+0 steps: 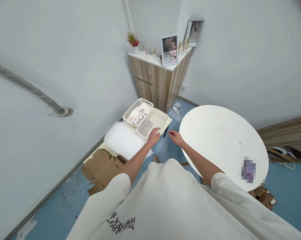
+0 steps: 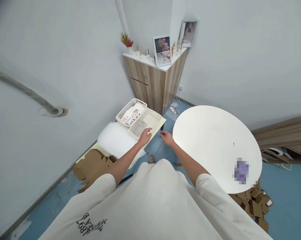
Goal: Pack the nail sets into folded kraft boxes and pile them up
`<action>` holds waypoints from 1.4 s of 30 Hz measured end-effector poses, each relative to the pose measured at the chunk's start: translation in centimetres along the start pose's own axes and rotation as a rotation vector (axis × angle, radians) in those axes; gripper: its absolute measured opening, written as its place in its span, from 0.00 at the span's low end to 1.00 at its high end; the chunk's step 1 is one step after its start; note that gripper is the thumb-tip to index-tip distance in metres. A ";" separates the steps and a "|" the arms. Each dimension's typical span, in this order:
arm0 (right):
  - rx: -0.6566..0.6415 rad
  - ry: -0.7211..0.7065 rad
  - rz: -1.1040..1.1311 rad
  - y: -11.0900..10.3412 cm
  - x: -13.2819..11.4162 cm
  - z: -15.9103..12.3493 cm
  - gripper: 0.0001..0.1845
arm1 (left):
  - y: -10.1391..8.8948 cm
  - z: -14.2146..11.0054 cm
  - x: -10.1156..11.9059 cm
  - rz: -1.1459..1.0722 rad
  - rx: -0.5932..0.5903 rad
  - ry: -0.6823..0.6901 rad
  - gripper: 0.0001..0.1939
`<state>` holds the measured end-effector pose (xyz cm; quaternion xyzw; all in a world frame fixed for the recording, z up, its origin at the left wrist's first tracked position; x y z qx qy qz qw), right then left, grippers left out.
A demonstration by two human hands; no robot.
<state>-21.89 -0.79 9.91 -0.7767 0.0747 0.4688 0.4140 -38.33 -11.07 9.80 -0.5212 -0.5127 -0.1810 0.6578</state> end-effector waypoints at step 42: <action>-0.111 0.033 -0.459 11.9 -4.9 17.1 0.16 | -5.7 7.6 -8.4 0.200 -0.082 -0.206 0.34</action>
Point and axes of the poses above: each hand's wrist, its own z-axis towards the middle knuckle, its own y-axis out of the palm, x = y × z, the point moved 8 cm from there along z, towards the middle knuckle, and after that the axes turned 3 degrees about -z, right-handed, at the moved point
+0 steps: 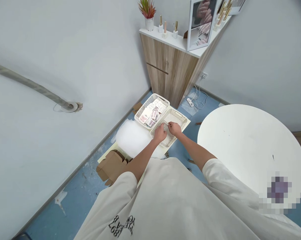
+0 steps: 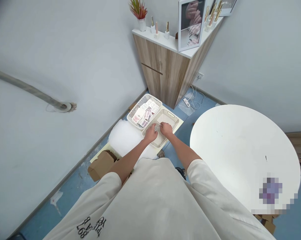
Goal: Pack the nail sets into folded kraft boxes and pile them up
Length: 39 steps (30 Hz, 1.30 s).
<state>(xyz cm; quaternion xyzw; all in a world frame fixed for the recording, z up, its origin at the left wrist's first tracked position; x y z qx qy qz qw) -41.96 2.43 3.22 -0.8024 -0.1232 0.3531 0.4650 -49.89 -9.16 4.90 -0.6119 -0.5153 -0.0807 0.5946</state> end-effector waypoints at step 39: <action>0.348 0.571 0.478 -9.1 41.8 -34.4 0.18 | 39.4 -10.6 25.9 -0.094 -0.588 0.231 0.25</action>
Point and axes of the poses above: each hand's wrist, its own z-axis towards the middle knuckle, its own y-axis out of the palm, x = y × z, the point moved 8 cm from there along z, towards the middle knuckle, and after that the axes turned 3 degrees about -z, right-handed, at the moved point
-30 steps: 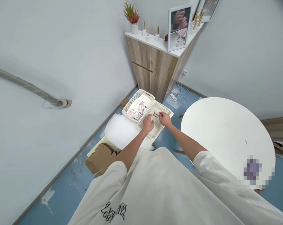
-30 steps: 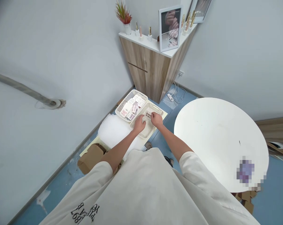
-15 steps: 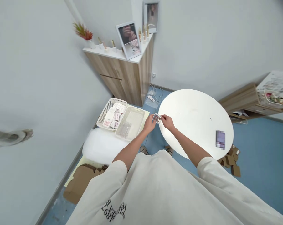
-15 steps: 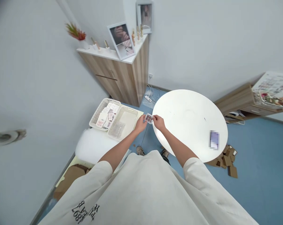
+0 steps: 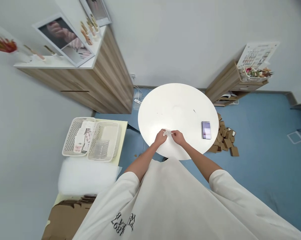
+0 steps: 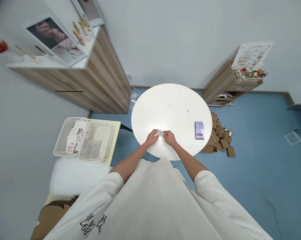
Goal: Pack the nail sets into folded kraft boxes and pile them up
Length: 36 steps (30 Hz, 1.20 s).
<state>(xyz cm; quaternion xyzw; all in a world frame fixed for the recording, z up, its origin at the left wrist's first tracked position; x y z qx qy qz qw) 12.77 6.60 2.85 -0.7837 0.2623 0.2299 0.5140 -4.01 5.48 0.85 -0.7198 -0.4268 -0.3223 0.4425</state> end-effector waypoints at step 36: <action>-0.399 -0.260 -0.528 3.6 5.5 1.0 0.42 | 6.7 -0.1 -0.2 0.651 -0.165 0.030 0.40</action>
Point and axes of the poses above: each hand's wrist, its own z-axis towards the middle knuckle, its own y-axis out of the palm, x = y × z, the point moved 8 cm from there along z, towards the middle knuckle, and after that the axes turned 3 degrees about -z, right-handed, at the moved point
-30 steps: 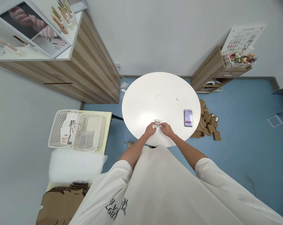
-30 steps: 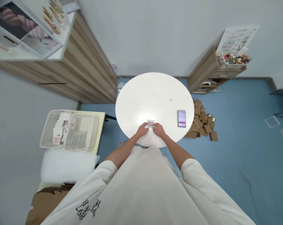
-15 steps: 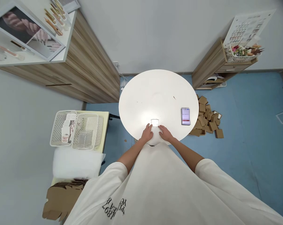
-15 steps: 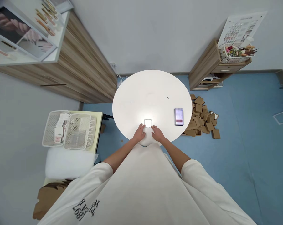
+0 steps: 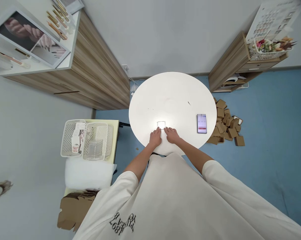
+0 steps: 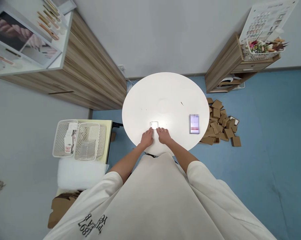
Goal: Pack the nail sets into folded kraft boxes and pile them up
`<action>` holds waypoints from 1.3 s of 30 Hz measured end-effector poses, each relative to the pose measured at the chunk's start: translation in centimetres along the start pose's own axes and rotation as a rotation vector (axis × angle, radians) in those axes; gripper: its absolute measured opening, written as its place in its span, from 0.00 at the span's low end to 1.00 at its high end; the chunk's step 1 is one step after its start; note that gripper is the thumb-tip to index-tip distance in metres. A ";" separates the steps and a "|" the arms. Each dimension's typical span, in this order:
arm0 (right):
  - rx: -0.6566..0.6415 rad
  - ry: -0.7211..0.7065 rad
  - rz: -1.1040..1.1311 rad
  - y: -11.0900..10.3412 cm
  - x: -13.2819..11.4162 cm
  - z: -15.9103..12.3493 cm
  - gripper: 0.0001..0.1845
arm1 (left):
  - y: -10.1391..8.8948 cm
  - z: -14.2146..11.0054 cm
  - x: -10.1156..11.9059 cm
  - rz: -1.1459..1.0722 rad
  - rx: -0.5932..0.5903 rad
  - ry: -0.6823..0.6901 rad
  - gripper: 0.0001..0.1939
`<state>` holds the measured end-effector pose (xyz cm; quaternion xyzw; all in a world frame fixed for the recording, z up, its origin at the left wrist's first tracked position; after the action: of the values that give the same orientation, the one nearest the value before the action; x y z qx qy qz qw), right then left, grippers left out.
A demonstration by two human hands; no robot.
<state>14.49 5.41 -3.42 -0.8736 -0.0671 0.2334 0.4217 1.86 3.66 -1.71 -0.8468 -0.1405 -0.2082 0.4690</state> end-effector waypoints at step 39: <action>0.021 0.110 -0.053 0.2 -4.1 -5.5 0.28 | -3.8 -9.3 -5.4 -0.047 0.112 -0.015 0.45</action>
<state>13.42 0.04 0.81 -0.8786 -0.0643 0.1746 0.4399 -6.57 -2.47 2.88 -0.8170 -0.1752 -0.2047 0.5098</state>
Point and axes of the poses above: each hand's wrist, its own z-axis towards the middle knuckle, its own y-axis out of the palm, x = y × z, the point moved 8 cm from there along z, towards the middle knuckle, and after that the axes turned 3 degrees about -z, right-handed, at the moved point
